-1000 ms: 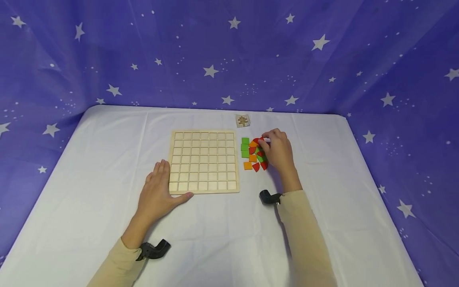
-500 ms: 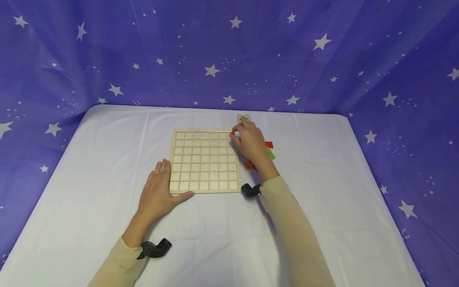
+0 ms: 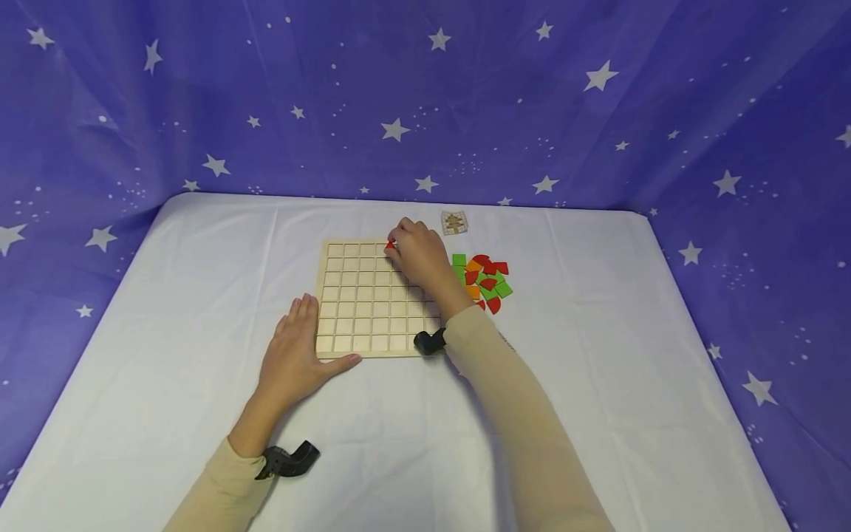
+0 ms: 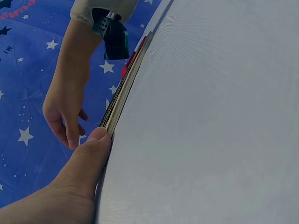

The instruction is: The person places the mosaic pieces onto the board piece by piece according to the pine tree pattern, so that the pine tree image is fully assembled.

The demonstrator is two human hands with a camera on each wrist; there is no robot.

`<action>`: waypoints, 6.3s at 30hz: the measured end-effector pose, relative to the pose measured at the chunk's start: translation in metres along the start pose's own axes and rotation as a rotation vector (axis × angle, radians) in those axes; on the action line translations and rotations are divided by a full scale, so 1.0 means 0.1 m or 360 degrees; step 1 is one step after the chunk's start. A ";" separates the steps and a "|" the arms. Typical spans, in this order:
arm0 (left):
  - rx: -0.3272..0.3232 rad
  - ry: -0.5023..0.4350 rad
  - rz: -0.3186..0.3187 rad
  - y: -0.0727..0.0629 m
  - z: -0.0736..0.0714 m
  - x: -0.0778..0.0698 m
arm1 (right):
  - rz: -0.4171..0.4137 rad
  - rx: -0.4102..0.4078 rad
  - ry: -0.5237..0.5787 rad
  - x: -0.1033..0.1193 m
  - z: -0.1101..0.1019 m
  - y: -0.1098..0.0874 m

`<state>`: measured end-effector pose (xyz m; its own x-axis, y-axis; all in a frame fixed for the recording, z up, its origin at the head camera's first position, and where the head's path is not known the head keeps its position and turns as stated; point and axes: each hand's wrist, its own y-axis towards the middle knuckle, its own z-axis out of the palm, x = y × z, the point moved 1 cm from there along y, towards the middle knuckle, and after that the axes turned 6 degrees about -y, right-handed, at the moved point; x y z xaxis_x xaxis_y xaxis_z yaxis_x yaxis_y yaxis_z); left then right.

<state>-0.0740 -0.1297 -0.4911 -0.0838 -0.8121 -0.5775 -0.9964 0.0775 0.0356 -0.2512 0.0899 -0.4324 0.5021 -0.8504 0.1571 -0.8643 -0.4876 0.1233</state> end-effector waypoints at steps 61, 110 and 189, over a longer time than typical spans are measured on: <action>-0.0020 0.0041 0.0001 0.02 0.00 -0.06 | 0.0192 0.0015 0.0258 0.05 0.22 0.12; -0.0014 0.0069 -0.0024 0.03 0.03 -0.03 | 0.0140 0.0056 0.0255 0.00 0.22 0.11; -0.0009 0.0046 -0.0012 0.01 0.02 -0.03 | 0.0649 0.0136 0.0293 -1.72 -0.17 -1.20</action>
<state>-0.0744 -0.1259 -0.4909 -0.0767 -0.8290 -0.5540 -0.9970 0.0684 0.0358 -0.2336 0.2976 -0.4578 0.1101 -0.9308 0.3484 -0.9879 -0.1412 -0.0649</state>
